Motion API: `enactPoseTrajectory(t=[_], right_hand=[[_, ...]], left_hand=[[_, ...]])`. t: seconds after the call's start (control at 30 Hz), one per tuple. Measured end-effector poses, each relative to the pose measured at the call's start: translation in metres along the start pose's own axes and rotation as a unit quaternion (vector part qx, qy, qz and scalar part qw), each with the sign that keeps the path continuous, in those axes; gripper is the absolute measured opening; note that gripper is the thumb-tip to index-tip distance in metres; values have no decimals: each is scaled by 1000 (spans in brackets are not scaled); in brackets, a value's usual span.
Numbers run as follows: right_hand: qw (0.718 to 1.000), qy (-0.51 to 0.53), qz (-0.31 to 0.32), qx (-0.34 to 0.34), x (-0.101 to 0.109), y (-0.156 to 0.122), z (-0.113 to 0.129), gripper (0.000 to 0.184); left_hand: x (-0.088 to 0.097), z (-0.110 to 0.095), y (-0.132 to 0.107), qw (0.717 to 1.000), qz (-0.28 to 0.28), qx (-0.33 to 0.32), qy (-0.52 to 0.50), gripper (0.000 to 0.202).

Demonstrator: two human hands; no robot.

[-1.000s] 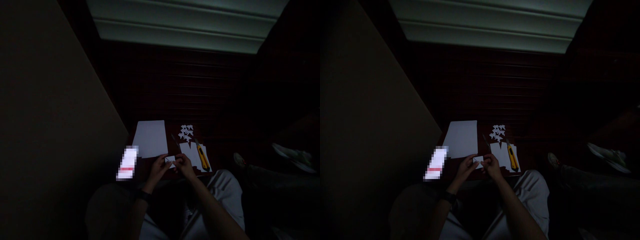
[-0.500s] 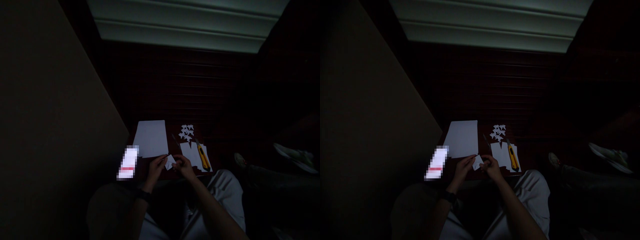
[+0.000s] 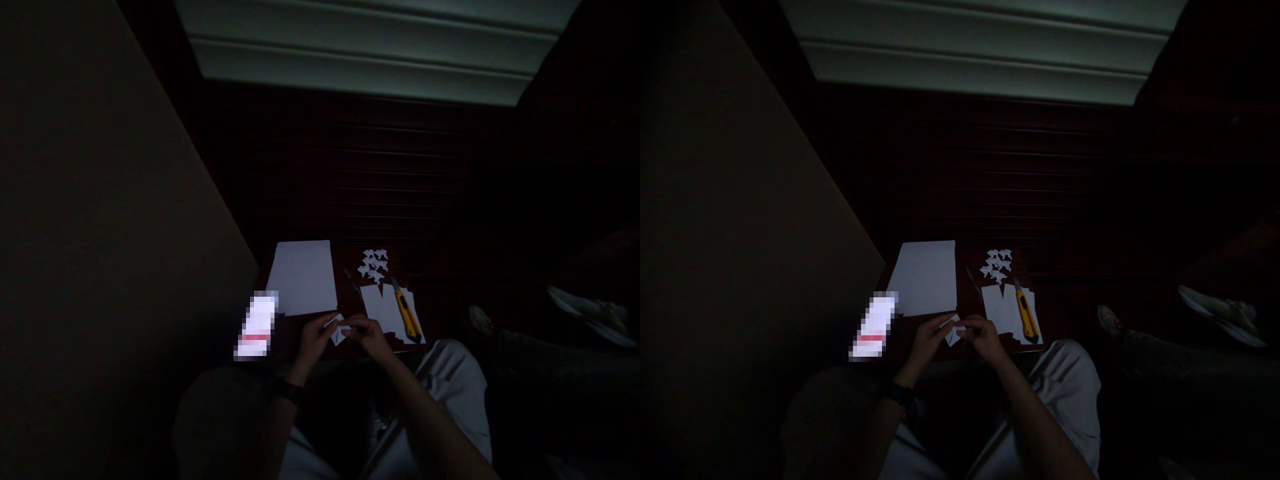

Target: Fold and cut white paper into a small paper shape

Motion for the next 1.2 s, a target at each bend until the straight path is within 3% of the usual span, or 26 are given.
enactPoseTrajectory(t=[0.1,0.37,0.6,0.93,1.2], right_hand=[[998,-59,5,23,2,0,8,13],[985,-145,89,34,5,1,18,15],[985,-122,119,36,5,5,20,15],[995,-93,-19,-34,12,8,-18,21],[993,-65,-70,-66,12,6,-19,23]], left_hand=[[-1,4,0,1000,11,9,-7,34],[-1,12,1,1000,22,2,3,31],[-4,9,1,998,52,-12,39,29],[-5,16,2,995,75,-25,52,31],[-9,13,1,997,73,-20,20,33]])
Point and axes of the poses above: each hand's wrist, its own y-axis towards the middle knuckle, its own x-axis out of the back of the hand, z = x × y, the point moved 4 cm from there along y, towards the middle knuckle, and after that the axes turned 15 degrees about z, right-handed, at the moved point
